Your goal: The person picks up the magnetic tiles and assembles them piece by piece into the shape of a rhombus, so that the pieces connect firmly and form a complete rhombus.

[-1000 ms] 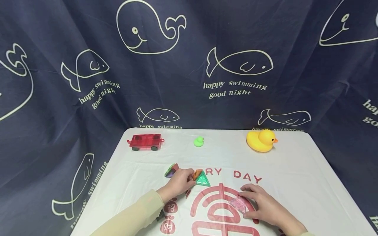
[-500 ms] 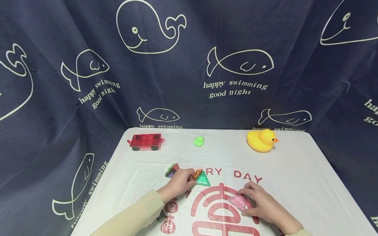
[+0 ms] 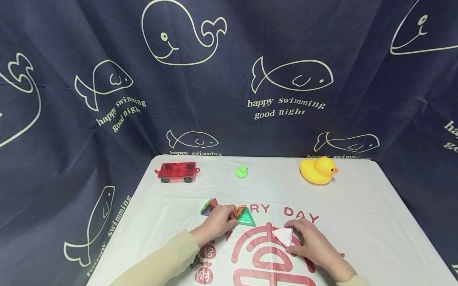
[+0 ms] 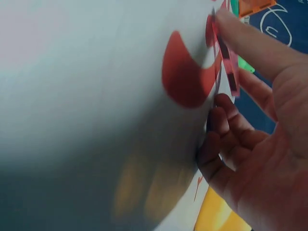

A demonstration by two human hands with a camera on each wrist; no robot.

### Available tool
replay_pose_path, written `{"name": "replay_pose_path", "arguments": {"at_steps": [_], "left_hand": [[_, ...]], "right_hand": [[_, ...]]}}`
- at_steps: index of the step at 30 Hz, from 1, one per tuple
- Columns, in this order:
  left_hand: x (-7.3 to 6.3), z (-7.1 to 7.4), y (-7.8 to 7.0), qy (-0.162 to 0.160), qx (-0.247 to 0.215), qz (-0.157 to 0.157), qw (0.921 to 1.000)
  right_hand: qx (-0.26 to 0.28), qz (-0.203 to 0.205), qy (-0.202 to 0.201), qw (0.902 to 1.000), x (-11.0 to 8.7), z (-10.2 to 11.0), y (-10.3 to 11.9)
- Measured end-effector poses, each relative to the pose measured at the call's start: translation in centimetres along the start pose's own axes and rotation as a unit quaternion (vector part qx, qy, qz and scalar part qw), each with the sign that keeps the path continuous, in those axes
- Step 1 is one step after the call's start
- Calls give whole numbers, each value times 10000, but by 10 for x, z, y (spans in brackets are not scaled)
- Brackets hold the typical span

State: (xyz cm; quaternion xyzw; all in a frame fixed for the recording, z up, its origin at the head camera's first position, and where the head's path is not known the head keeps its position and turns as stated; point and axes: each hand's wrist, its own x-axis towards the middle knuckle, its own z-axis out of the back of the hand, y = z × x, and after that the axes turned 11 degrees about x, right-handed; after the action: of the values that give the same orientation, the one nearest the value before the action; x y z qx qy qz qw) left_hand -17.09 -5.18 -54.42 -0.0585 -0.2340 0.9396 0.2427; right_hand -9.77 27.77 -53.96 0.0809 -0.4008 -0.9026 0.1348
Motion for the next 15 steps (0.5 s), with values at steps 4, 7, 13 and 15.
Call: {"name": "replay_pose_path", "arguments": {"at_steps": [4, 7, 13, 15], "left_hand": [[0, 0, 0, 17, -13, 12, 10000], [0, 0, 0, 33, -31, 18, 10000], [0, -1, 0, -1, 13, -16, 10000], [0, -1, 0, 2, 33, -19, 10000]], "right_hand": [[148, -205, -66, 9997, 8, -4, 5], [192, -334, -61, 9992, 14, -7, 10], [78, -403, -167, 9990, 22, -12, 15], [44, -427, -174, 9989, 25, -14, 16]]}}
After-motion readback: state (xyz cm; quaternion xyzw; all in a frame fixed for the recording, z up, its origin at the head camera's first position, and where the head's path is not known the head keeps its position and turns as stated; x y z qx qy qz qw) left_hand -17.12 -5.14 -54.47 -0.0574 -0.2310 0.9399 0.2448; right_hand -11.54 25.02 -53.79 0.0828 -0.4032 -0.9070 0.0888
